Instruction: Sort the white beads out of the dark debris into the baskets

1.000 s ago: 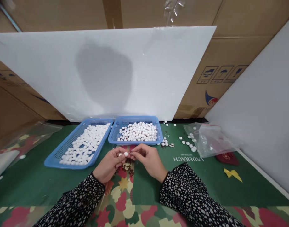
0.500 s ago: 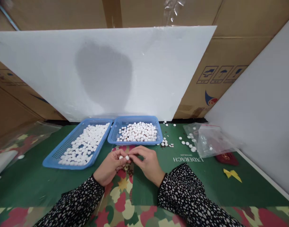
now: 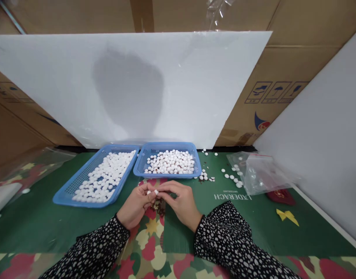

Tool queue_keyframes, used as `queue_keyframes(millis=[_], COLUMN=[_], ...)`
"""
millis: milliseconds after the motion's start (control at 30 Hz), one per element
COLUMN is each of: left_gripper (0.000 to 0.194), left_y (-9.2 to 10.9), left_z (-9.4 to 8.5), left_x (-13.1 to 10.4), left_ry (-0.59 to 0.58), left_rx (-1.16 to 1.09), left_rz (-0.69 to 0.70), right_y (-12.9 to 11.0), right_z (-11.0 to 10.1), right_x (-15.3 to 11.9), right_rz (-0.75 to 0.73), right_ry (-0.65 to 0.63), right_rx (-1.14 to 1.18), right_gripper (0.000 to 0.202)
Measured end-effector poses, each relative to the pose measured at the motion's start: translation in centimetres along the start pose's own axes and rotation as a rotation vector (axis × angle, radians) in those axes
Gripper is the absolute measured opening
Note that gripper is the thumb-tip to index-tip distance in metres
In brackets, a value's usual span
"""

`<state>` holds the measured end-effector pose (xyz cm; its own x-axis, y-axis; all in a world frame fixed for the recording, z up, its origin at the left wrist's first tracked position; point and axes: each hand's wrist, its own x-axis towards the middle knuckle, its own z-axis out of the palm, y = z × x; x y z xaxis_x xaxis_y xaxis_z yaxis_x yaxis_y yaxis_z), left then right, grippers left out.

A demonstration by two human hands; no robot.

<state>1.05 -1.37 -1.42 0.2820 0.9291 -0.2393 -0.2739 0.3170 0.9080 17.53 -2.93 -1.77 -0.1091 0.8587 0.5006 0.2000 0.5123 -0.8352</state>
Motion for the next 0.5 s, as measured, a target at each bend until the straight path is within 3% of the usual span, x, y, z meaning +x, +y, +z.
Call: queue_keyframes(millis=[233, 500], left_gripper=[0.035, 0.032], left_y=[-0.6, 0.8], left_z=[-0.3, -0.5], left_x=[0.4, 0.7], left_ry=[0.051, -0.061], left_rx=[0.004, 0.1], left_rz=[0.056, 0.082], right_y=[0.0, -0.2], right_z=[0.4, 0.9], right_x=[0.2, 1.5], right_rz=[0.04, -0.001], right_ry=[-0.021, -0.02], right_rx=[0.076, 0.035], right_gripper=[0.011, 0.005])
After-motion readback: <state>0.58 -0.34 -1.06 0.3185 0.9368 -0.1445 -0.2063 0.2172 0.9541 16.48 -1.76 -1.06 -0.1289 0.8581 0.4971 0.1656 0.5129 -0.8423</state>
